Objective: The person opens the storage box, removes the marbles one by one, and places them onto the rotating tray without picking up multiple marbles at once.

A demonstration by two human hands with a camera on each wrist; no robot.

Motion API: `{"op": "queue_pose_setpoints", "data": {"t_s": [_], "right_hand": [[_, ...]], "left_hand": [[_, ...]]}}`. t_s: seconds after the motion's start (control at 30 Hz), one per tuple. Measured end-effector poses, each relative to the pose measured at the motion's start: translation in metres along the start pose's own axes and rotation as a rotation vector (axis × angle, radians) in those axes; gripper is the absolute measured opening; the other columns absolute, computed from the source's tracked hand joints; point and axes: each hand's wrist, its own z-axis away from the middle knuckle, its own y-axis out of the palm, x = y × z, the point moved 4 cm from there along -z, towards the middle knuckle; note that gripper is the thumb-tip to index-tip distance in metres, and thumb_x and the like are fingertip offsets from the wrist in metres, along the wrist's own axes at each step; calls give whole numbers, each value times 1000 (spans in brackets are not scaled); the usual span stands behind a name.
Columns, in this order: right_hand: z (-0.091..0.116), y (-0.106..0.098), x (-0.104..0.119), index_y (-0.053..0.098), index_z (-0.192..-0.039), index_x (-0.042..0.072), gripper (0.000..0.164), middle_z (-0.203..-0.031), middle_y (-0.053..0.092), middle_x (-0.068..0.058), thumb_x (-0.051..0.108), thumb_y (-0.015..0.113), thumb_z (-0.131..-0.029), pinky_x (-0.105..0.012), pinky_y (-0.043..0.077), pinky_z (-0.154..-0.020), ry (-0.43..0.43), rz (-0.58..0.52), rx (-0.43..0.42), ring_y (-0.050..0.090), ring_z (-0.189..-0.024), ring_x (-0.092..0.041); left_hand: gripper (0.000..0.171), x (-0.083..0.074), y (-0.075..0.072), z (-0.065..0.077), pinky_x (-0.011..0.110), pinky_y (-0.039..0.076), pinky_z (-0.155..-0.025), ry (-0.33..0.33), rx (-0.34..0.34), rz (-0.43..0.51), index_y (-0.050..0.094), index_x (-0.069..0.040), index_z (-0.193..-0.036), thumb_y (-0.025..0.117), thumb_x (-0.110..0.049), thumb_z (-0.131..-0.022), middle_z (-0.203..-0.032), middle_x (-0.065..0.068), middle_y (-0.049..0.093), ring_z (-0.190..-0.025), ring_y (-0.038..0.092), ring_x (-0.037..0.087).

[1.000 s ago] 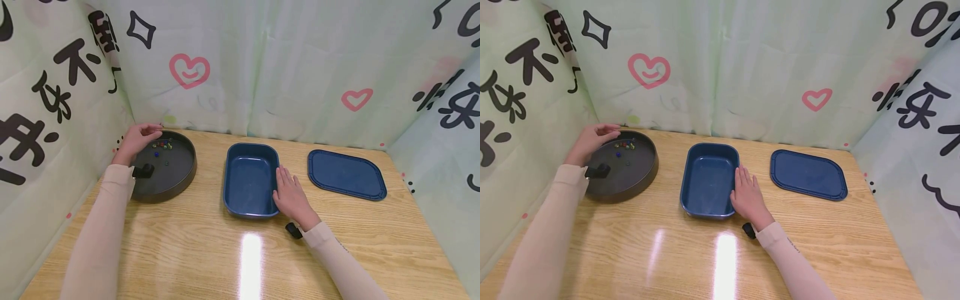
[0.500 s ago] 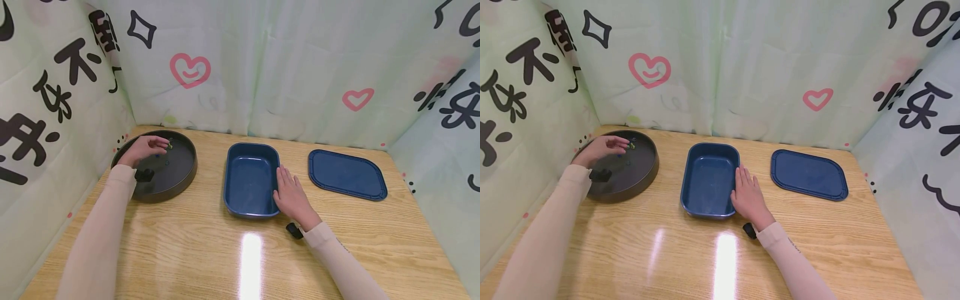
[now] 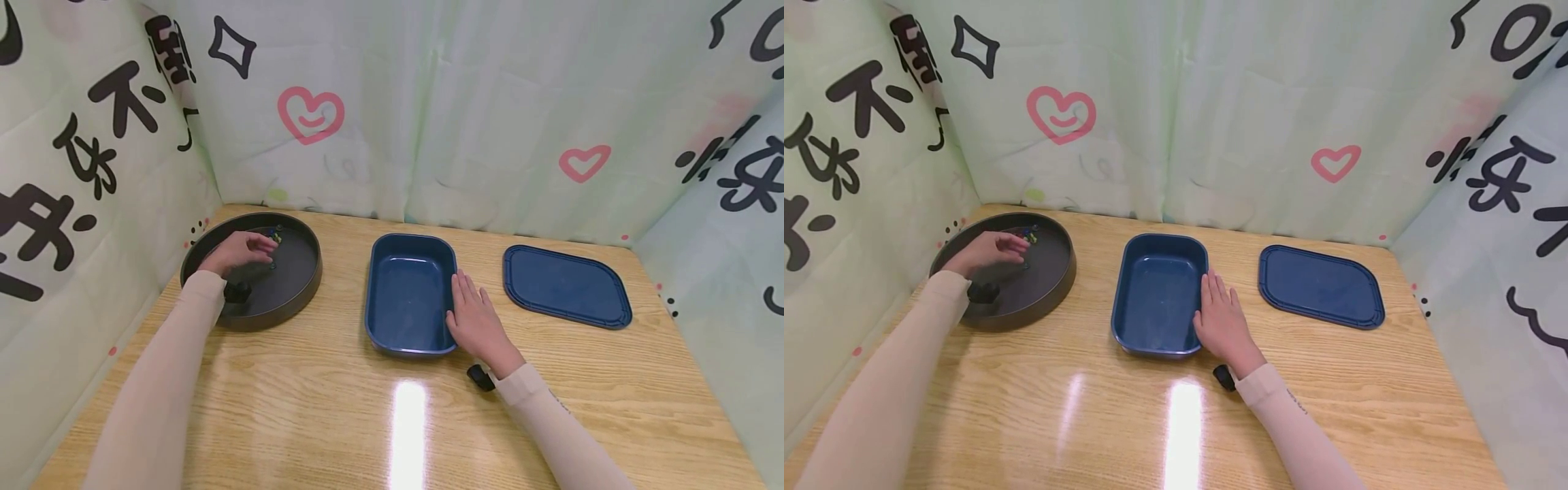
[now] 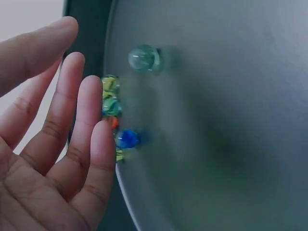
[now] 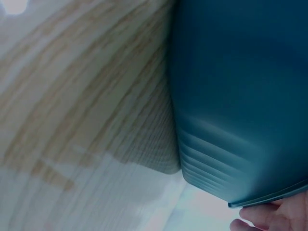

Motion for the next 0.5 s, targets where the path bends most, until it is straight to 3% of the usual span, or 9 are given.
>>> {"op": "queue_pose_setpoints", "data": {"t_s": [0.07,0.17,0.37,0.5], "right_hand": [[0,1,0,12,-148,-6,65,-157,9,-21,22,41,-97,-55,15,-115,1,0,0,14,-145,-36],[0,1,0,13,-148,-6,65,-157,10,-21,22,41,-96,-55,15,-115,0,-3,-4,15,-145,-36],[0,1,0,13,-148,-6,66,-157,10,-21,22,42,-96,-56,16,-115,4,2,-7,15,-145,-36],[0,2,-1,12,-148,-7,66,-157,9,-21,22,41,-96,-56,16,-115,1,5,-7,14,-145,-35]], "left_hand": [[38,2,2,-1,32,50,-88,-24,1,-9,55,12,-121,63,-3,-88,-121,31,57,-106,60,30],[37,7,3,-2,37,49,-90,-57,-6,-27,57,11,-120,65,-2,-86,-120,30,58,-102,61,28],[34,12,4,-7,21,49,-73,-45,-25,-79,61,12,-113,68,1,-82,-109,27,65,-79,59,2],[33,16,6,-11,15,45,-68,-28,-25,-113,64,11,-110,70,-1,-81,-102,24,69,-72,56,-6]]}}
